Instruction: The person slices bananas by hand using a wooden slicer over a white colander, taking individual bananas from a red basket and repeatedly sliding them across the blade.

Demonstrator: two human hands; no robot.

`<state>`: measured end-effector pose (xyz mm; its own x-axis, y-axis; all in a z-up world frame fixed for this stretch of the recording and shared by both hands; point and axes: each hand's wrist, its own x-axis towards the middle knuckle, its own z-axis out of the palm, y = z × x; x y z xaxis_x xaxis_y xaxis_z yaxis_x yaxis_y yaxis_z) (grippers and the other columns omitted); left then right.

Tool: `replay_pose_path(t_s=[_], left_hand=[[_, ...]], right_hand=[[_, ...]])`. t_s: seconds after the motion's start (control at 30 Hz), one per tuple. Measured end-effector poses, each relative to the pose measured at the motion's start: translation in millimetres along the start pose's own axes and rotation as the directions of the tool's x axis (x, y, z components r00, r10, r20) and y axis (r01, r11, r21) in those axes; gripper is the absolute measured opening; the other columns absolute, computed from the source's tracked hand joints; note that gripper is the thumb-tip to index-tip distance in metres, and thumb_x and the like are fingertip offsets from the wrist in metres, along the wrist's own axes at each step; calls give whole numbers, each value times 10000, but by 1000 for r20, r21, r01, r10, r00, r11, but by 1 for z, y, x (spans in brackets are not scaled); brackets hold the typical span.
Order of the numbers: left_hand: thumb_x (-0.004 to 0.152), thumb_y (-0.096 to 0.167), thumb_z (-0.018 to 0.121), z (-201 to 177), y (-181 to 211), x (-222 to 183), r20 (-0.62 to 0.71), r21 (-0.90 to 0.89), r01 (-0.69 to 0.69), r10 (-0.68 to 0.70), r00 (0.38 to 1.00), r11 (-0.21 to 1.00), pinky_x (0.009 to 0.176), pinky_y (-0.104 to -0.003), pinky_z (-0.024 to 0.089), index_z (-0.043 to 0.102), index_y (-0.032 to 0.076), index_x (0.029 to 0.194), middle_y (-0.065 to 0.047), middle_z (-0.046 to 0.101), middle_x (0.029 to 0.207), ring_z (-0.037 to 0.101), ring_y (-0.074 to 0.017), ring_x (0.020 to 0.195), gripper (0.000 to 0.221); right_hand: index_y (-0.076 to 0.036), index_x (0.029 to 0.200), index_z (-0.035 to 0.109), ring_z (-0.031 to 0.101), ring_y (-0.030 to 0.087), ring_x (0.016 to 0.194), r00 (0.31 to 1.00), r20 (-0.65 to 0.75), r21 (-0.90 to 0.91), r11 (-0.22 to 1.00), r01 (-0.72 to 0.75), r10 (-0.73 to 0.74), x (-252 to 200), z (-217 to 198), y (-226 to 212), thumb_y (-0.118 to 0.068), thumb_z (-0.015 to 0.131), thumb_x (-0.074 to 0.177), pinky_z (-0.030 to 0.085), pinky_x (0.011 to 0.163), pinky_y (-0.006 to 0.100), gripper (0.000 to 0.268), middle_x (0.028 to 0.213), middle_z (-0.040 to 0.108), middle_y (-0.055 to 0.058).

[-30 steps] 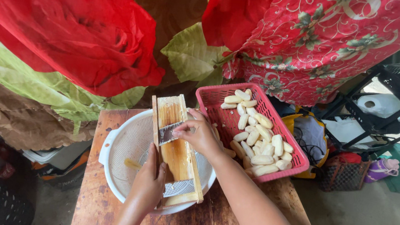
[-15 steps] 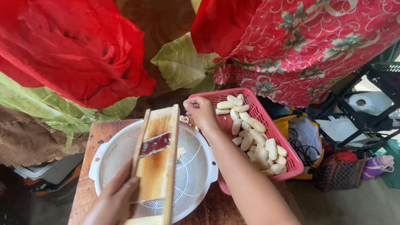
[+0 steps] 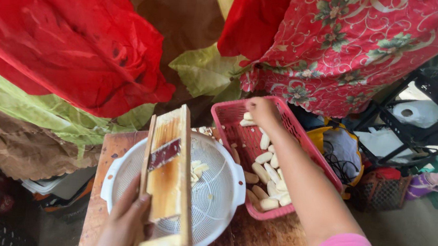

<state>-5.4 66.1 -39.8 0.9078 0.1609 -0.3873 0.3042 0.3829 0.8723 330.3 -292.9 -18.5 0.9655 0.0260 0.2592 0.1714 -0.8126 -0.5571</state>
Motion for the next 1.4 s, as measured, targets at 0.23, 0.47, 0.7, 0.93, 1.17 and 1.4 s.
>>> replay_pose_path(t_s=[0.23, 0.47, 0.7, 0.93, 1.17, 1.4], left_hand=[[987, 136, 606, 35, -13, -1, 203, 578, -579, 587, 784, 575, 1021, -427, 438, 320, 5, 1577, -301, 527, 1463, 522, -399, 1343, 669], [957, 208, 591, 57, -11, -15, 122, 783, -327, 385, 915, 530, 958, -445, 491, 209, 66, 1585, -319, 659, 1227, 642, -434, 1160, 749], [952, 191, 527, 48, 21, -29, 1, 311, -146, 154, 988, 939, 570, -370, 527, 356, 148, 1594, -153, 693, 998, 612, -221, 623, 666], [962, 174, 524, 13, 98, -70, 32, -112, -123, 127, 991, 986, 455, -266, 420, 493, 152, 1576, -62, 633, 858, 499, -127, 520, 615], [1120, 167, 510, 49, 29, -31, 21, 267, -272, 276, 961, 925, 496, -384, 433, 304, 95, 1740, -301, 602, 867, 520, -225, 614, 658], [1002, 174, 531, 87, -8, -32, 176, 625, -529, 557, 812, 574, 995, -441, 479, 252, -62, 1561, -343, 566, 1386, 598, -440, 1253, 668]], right_hand=[[-133, 1074, 738, 678, 388, 1064, 986, -13, -509, 850, 139, -169, 32, 27, 72, -109, 645, 823, 521, 881, 529, 269, 1104, 729, 156], [37, 1322, 608, 715, 263, 1018, 963, 47, 466, 859, 213, -265, 20, -11, 25, -116, 784, 876, 579, 833, 383, 504, 1152, 756, 160], [2, 1338, 617, 714, 149, 894, 866, 421, 670, 736, -96, -269, -106, -64, -112, -139, 721, 920, 573, 767, 292, 453, 1010, 750, 126], [-36, 1332, 619, 705, 139, 998, 729, 606, 774, 445, -450, -317, -173, -98, -176, -175, 674, 939, 568, 868, 292, 420, 1080, 746, 77], [-17, 1163, 646, 688, 123, 948, 897, 328, 847, 513, -141, -295, -176, -72, -167, -167, 704, 970, 567, 830, 281, 251, 1034, 710, 57], [2, 1096, 707, 681, 314, 924, 810, -88, 207, 784, 585, -580, -248, -47, -192, -139, 729, 916, 556, 803, 392, 230, 1038, 659, 139]])
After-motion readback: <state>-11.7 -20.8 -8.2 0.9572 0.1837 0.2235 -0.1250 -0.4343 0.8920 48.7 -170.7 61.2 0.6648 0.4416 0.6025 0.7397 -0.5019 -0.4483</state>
